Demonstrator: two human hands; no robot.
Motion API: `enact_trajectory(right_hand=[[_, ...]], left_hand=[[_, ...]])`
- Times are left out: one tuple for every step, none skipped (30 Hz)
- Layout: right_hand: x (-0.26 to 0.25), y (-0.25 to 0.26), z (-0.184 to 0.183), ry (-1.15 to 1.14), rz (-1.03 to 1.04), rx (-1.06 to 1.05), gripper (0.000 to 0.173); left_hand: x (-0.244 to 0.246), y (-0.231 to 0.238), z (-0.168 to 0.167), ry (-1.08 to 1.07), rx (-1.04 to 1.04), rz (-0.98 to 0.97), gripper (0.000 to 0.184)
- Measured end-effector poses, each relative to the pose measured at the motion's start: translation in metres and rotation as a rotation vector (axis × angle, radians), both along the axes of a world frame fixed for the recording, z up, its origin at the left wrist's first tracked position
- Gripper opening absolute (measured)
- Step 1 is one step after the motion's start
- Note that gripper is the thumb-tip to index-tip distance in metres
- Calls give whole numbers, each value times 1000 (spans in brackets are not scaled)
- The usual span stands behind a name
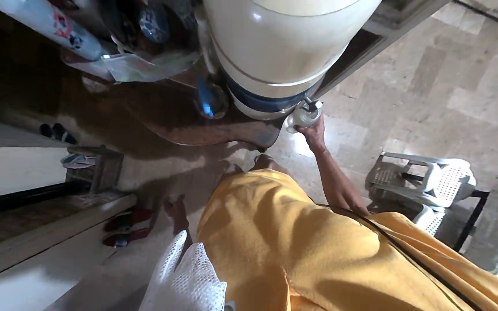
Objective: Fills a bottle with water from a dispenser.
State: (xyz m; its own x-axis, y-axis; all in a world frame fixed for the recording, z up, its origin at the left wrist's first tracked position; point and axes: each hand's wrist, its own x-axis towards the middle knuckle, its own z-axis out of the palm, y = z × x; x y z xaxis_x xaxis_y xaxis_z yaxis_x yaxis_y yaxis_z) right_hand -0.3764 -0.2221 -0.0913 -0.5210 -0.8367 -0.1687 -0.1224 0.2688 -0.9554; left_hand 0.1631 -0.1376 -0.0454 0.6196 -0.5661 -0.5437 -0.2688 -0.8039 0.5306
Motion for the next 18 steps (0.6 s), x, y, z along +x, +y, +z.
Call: enact_trajectory(right_hand=[[0,0,0,0,-3,2,112],[1,1,0,-7,-7,2,112],[2,1,0,-20,-13,0,112],[3,2,1,-39,-21,-4,111],[4,3,1,-55,-28,-7,111],[4,5,0,-67,-33,-7,110],[4,7,-1,-82,-37,-9,110],[3,9,-3,-93,-39,-13,110],[2,11,-4,-97,-38,-14,111],[0,14,-5,-87,-37,-7,112],[-1,16,-6,-74,-35,0,112],[-2,18,-7,-62,-32,2,112],[-2,21,-8,-56,-30,-1,111],[-3,23,-8,-48,-26,1,111],[-4,26,-7,-37,-21,17,112],[-4,28,-5,-31,-13,39,113],[-2,30,-3,-24,-7,68,113],[1,33,-1,-21,1,85,113]], left_hand=[[0,-8,4,1,-30,-29,64],[0,-16,6,-7,-69,-64,62],[0,-24,8,-13,-107,-89,62],[0,-32,11,-15,-151,-111,64],[-2,-40,14,-12,-195,-124,66],[-2,-48,16,-1,-213,-124,69],[1,-55,13,7,-230,-132,72],[0,-61,14,15,-251,-155,75],[-4,-67,21,30,-276,-187,76],[-9,-72,30,49,-299,-230,76],[-15,-78,40,72,-318,-278,75],[-21,-83,48,92,-340,-331,74],[-27,-88,55,118,-363,-384,72],[-36,-93,62,149,-377,-434,72],[-45,-99,69,173,-377,-486,71],[-54,-105,77,182,-356,-545,70],[-63,-110,87,181,-318,-607,69],[-70,-113,94,176,-287,-676,69]])
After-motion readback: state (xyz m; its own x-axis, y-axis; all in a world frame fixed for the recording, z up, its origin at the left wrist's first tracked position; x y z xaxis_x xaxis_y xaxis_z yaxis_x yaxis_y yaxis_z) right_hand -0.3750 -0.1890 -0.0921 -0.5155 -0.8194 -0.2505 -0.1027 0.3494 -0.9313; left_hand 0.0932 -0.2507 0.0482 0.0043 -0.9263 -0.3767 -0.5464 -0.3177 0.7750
